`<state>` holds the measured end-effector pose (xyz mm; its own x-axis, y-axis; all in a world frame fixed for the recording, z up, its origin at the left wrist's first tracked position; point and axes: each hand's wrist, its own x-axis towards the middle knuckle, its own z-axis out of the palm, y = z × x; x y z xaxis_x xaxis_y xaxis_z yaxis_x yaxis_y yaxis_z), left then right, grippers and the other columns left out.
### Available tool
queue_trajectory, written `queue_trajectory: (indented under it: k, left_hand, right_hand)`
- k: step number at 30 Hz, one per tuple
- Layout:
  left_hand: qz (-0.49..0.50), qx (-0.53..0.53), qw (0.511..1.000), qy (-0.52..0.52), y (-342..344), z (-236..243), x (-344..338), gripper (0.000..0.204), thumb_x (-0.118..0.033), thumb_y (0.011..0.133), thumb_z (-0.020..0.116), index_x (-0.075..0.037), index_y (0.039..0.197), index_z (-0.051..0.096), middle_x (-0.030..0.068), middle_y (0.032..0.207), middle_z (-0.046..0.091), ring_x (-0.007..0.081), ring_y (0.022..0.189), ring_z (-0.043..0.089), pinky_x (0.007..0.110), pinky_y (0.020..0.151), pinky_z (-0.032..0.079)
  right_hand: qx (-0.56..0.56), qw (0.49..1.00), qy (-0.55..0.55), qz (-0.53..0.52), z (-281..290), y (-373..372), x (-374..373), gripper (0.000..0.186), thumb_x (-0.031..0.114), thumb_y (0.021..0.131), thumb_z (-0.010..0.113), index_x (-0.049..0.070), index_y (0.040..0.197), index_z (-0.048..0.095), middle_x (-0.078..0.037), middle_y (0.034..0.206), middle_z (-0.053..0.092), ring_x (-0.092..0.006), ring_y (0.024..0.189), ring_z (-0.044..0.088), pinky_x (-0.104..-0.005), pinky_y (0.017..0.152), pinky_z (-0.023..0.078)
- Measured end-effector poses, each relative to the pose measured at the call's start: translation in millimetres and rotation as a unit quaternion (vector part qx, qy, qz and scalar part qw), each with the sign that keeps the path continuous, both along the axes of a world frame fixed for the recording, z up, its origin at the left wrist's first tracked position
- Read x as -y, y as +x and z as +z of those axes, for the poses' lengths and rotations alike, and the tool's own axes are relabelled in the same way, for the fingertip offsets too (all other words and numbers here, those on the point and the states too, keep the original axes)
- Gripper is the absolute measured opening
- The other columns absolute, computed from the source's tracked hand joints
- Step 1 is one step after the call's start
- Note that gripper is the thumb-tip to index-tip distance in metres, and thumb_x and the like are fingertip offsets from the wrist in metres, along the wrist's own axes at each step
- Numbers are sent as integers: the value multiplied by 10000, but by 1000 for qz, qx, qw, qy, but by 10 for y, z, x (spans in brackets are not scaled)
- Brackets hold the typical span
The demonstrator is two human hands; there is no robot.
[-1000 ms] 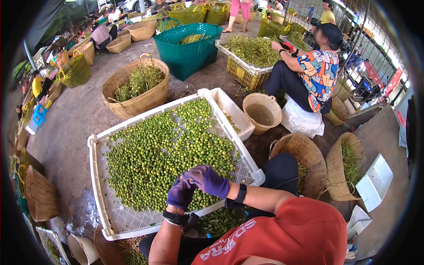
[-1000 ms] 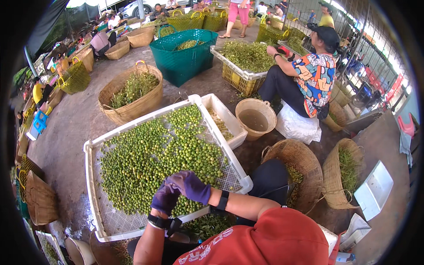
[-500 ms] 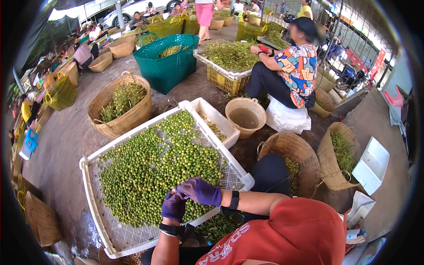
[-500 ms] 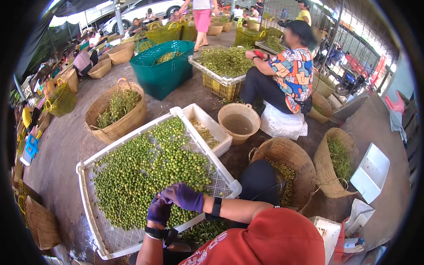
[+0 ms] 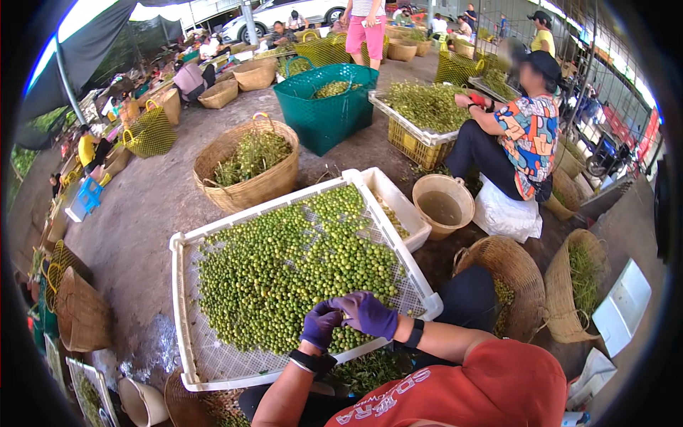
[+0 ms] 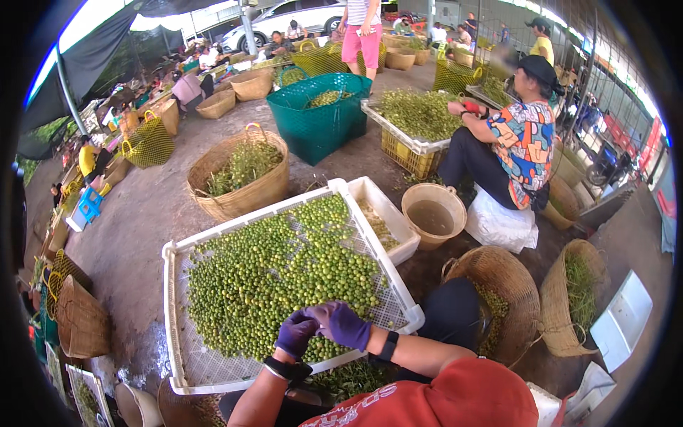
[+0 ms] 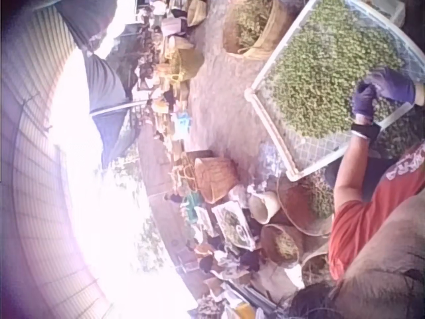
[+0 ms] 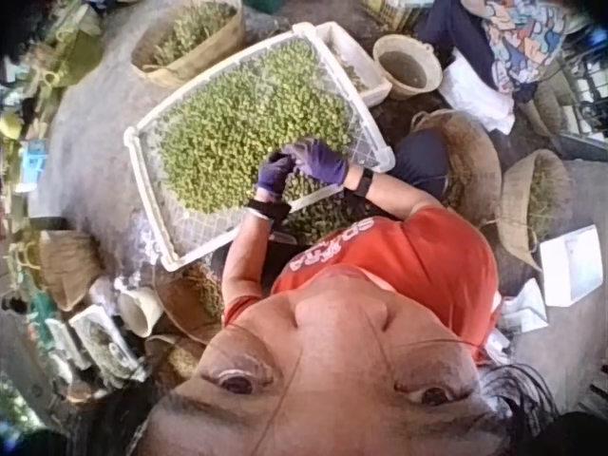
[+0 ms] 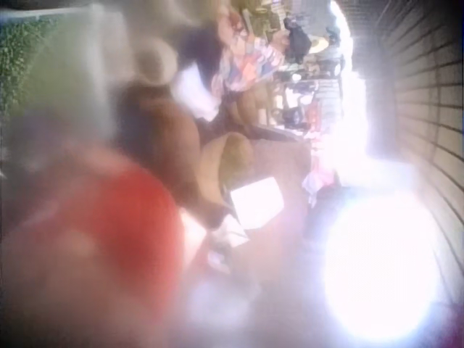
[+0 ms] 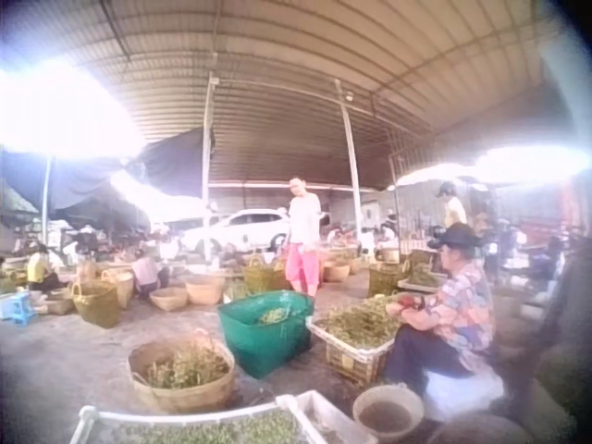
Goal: Sorting through a tray of green berries to remove debris and sifting them using a strainer.
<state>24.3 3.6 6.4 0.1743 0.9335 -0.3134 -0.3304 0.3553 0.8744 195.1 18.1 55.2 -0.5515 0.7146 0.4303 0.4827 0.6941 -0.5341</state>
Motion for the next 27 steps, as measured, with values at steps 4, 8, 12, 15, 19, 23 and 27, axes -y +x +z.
queue_trajectory:
  k: [4,8,12,15,19,23,27]
  left_hand:
    - [34,-285,948,136,-193,-109,-187,290,-157,762,709,-27,1014,650,85,909,640,195,761,622,288,725,501]
    - [13,-565,788,243,-377,36,-226,404,-297,724,755,-83,1053,658,181,1147,585,359,1098,528,436,950,431]
    - [57,-583,769,257,-725,76,-266,422,-302,740,748,-69,1077,647,185,1153,592,388,1129,500,454,977,404]
    - [60,-556,806,197,-1023,258,-185,403,-271,759,729,-52,1085,641,178,1086,629,361,1048,571,420,911,455]
    - [-64,-599,783,154,-942,271,16,372,-252,776,720,-67,1092,651,147,1080,648,319,987,631,382,865,496]
    - [-289,-555,750,212,-418,325,166,398,-258,784,711,-143,1157,630,124,1226,574,325,1134,551,408,910,475]
    - [-349,-588,667,296,54,146,214,555,-365,812,683,-216,1318,512,113,1453,389,381,1373,298,552,1103,246]
  right_hand:
    - [0,976,-185,117,4,74,245,249,270,833,644,104,1016,610,-124,762,651,-310,682,645,-443,601,508]
    - [136,969,-35,203,13,258,293,138,257,789,590,144,860,626,-75,736,574,-277,713,617,-382,590,485]
    - [104,994,9,42,-414,819,-430,123,198,698,651,123,784,696,-107,972,649,-304,871,621,-394,742,498]
    - [229,938,-15,-260,-253,1199,-700,418,249,785,657,76,1157,580,-147,1030,631,-321,934,626,-437,768,514]
    - [318,908,-47,-268,-404,1670,-756,454,319,750,694,140,1156,596,-138,1114,614,-339,940,623,-433,803,508]
    - [238,952,-107,-162,-408,1529,-656,378,266,774,676,124,1119,616,-138,1075,634,-334,907,629,-431,799,502]
    - [206,971,-65,-102,-514,1243,-556,279,189,783,674,98,1041,619,-142,941,643,-337,848,635,-446,746,498]
